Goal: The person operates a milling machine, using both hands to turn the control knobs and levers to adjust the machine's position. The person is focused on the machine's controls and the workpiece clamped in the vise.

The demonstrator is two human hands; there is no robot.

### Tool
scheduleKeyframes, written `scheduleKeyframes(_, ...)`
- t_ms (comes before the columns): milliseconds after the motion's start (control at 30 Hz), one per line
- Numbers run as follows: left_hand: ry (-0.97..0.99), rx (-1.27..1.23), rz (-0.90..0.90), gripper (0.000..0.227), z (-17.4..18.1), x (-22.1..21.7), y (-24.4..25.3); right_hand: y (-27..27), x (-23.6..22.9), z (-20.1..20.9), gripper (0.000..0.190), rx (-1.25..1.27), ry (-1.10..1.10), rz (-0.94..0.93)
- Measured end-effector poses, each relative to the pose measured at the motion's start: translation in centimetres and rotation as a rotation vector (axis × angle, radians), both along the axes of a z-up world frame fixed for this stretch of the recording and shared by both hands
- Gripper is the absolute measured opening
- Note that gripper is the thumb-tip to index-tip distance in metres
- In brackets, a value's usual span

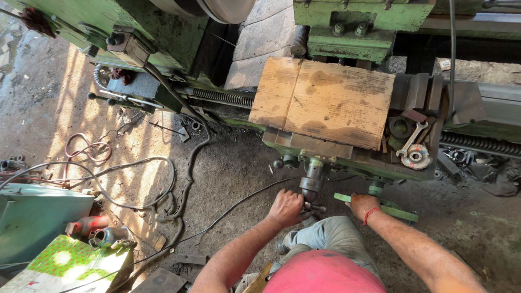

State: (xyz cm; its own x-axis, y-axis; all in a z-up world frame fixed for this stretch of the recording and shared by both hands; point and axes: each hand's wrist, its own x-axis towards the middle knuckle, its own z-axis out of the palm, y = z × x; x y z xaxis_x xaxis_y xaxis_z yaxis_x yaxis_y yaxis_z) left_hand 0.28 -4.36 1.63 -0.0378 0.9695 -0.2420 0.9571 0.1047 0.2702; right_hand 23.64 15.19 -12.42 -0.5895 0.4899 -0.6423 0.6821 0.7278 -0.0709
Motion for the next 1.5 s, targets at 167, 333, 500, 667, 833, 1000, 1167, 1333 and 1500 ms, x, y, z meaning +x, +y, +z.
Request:
scheduleKeyframes(167, -0.038, 0.095, 0.026, 0.056, -0.7, -0.1, -0.4, -0.2, 0.3, -0.4, 0.046, 0.014, 0.035, 0.007)
scheduleKeyframes(333, -0.062, 0.153, 0.034, 0.056, -1.9, -0.4, -0.5, -0.2, 0.3, -0.9, 0.046, 0.017, 0.067, -0.013)
scheduleKeyframes(500, -0.105, 0.193, 0.046, 0.055, -2.9, -0.7, -0.6, -0.3, 0.5, -1.0, 0.046, 0.033, 0.092, 0.001)
scheduleKeyframes(667, -0.124, 0.171, 0.065, 0.054, -3.2, -0.8, -0.4, -0.3, 0.5, -1.0, 0.046, 0.038, 0.097, 0.002)
scheduleKeyframes(833, -0.117, 0.137, 0.076, 0.057, -3.6, -0.8, -0.3, -0.3, 0.8, -1.8, 0.047, 0.037, 0.118, 0.000)
scheduleKeyframes(1000, -0.142, 0.160, 0.076, 0.054, -4.1, -1.0, -0.3, -0.3, 1.1, -2.6, 0.044, 0.039, 0.170, -0.012)
scheduleKeyframes(1167, -0.179, 0.152, 0.081, 0.053, -4.6, -1.0, -0.3, -0.4, 1.7, -2.5, 0.041, 0.052, 0.234, 0.012)
scheduleKeyframes(1333, -0.202, 0.187, 0.094, 0.053, -5.4, -1.1, -0.4, -0.4, 1.7, -1.8, 0.039, 0.061, 0.275, 0.029)
scheduleKeyframes(1500, -0.176, 0.166, 0.091, 0.046, -7.6, -1.0, -0.5, -0.3, 1.4, -1.3, 0.039, 0.059, 0.290, 0.023)
